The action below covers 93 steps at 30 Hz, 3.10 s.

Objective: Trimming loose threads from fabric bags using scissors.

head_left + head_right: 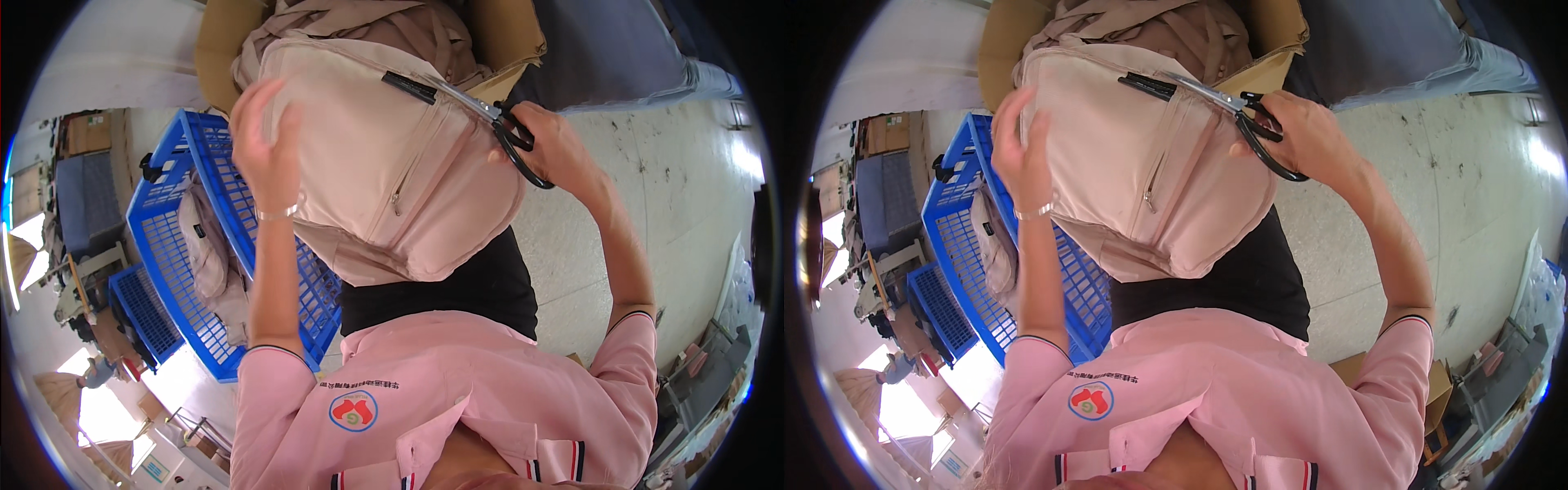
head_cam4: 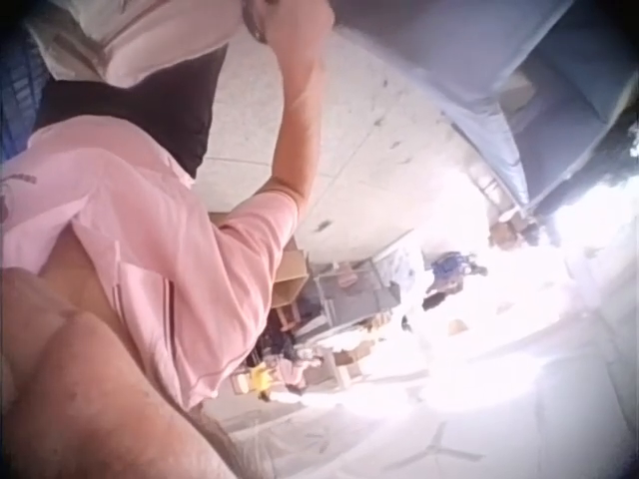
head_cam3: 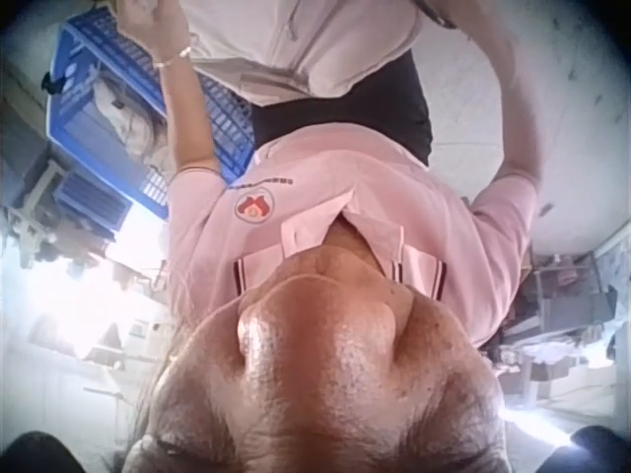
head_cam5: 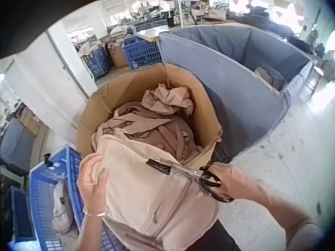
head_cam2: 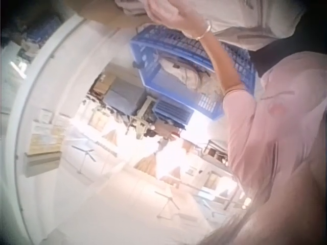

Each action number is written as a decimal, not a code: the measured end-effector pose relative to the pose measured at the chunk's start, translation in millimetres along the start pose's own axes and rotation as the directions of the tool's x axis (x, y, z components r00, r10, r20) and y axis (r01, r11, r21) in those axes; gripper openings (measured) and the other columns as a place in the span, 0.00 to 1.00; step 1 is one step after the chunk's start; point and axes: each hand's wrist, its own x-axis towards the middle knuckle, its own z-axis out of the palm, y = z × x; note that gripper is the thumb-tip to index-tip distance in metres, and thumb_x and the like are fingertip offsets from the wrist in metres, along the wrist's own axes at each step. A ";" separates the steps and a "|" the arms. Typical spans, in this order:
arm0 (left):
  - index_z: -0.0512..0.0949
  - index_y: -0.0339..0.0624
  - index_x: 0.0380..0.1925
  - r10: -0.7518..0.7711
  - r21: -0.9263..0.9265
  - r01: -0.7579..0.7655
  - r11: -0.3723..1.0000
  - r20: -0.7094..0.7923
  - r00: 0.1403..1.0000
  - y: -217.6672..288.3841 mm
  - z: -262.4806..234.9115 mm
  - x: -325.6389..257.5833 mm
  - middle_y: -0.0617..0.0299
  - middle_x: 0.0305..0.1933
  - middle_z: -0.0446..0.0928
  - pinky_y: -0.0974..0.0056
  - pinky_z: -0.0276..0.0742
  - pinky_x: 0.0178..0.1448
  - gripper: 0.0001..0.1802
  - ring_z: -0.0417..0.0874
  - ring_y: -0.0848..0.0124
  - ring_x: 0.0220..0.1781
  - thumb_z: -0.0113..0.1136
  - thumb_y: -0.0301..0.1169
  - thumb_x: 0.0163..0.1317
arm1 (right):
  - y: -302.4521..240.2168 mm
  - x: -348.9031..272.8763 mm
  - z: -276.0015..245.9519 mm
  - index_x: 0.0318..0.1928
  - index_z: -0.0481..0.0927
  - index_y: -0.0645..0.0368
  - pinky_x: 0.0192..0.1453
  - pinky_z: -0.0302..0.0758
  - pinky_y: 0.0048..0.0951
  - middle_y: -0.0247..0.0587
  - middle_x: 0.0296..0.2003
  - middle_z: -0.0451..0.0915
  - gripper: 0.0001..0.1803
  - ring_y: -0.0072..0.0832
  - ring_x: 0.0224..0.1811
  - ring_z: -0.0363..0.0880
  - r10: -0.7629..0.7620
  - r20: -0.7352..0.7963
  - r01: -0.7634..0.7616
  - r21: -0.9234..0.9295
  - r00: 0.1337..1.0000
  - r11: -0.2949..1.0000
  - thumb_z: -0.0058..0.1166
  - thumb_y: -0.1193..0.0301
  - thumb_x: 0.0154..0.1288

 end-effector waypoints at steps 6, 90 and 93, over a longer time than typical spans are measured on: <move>0.73 0.32 0.53 -0.705 -0.158 0.689 0.708 -0.219 0.674 -45.9 -54.9 -173.5 0.58 0.52 0.77 0.68 0.72 0.57 0.20 0.77 0.71 0.51 0.63 0.30 0.65 | -15.2 23.2 -7.9 0.32 0.74 0.64 0.35 0.75 0.43 0.50 0.28 0.77 0.34 0.51 0.31 0.79 -0.106 -0.034 0.101 -0.128 0.994 0.987 0.65 0.42 0.55; 0.76 0.37 0.30 0.226 -0.165 -0.174 0.971 0.869 0.439 178.9 -204.3 69.1 0.66 0.26 0.72 0.71 0.60 0.29 0.05 0.66 0.78 0.24 0.59 0.21 0.51 | -88.6 -88.0 2.4 0.47 0.72 0.68 0.53 0.81 0.38 0.59 0.56 0.76 0.07 0.42 0.55 0.80 0.276 -0.676 0.386 0.655 0.683 0.650 0.49 0.77 0.72; 0.75 0.38 0.34 0.358 -0.203 -0.363 0.909 0.827 0.434 140.1 -140.9 74.6 0.64 0.28 0.71 0.67 0.65 0.32 0.05 0.68 0.74 0.26 0.56 0.21 0.57 | -93.3 -79.5 -1.0 0.45 0.72 0.67 0.60 0.76 0.40 0.58 0.56 0.76 0.07 0.40 0.58 0.77 0.262 -0.710 0.427 0.632 0.653 0.647 0.51 0.77 0.70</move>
